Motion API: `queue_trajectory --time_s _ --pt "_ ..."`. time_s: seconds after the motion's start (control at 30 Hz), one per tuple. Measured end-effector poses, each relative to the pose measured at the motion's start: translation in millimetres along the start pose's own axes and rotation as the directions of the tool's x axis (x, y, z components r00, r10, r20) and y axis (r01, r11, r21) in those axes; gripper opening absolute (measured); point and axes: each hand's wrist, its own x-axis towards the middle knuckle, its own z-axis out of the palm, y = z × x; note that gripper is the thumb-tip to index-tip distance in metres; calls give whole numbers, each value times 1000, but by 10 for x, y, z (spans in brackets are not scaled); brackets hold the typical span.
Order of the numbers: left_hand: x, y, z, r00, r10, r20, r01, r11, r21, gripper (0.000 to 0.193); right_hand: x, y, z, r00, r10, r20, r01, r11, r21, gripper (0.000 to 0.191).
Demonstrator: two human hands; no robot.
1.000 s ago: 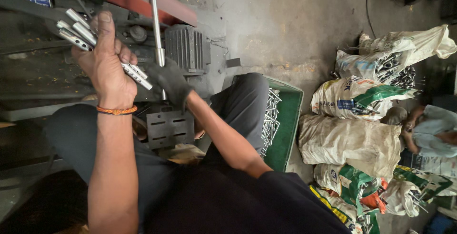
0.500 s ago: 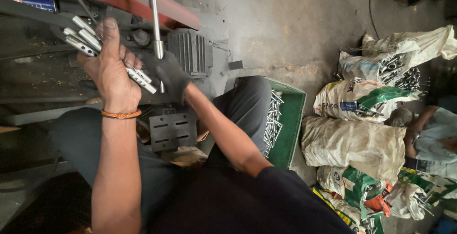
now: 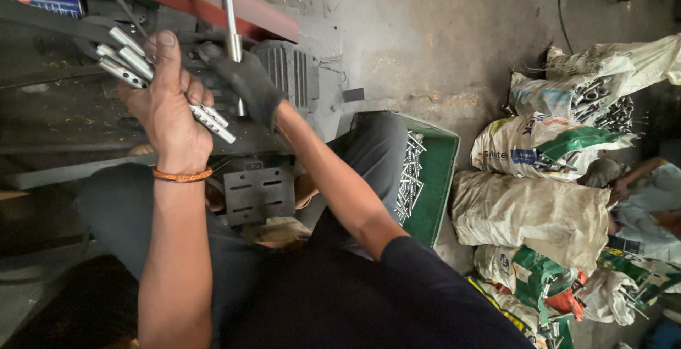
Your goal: The person sits on the floor holding several perforated metal cylindrical shanks in one hand. They insert a long steel rod into each shank and press the assembly against the machine beside them, then set the finished shank into a green bin and continue with the next one.
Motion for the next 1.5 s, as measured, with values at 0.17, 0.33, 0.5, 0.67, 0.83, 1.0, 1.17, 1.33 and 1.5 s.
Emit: queue_trajectory --time_s 0.17,0.33,0.5,0.67,0.83,1.0,1.17,1.33,1.5 --pt "19 -6 9 999 -21 -40 22 1000 3 33 103 -91 4 999 -7 45 10 998 -55 31" --pt "30 -9 20 997 -41 -71 41 999 0 35 202 -97 -72 991 -52 120 47 998 44 19" --pt "22 -17 33 999 -16 -38 17 999 32 30 245 -139 -145 966 -63 251 34 993 116 26" --pt "22 -22 48 999 -18 -45 19 999 26 30 218 -202 -101 951 -63 302 30 993 114 31" --pt "28 -7 33 999 -17 -39 18 999 30 30 219 -202 -25 921 -105 375 81 994 79 27" --pt "55 -31 -10 998 -23 -57 22 1000 -17 33 159 -114 -39 876 -164 454 163 986 42 23" --pt "119 -65 -134 991 -131 11 132 988 -82 31 -134 23 -108 976 -43 213 30 998 63 14" --pt "174 -115 -249 961 -160 224 192 972 -133 18 -767 232 -354 978 153 142 -202 865 459 41" --pt "146 -136 -291 932 -211 296 292 920 -262 18 -1793 445 -1064 968 -242 -69 240 802 548 43"
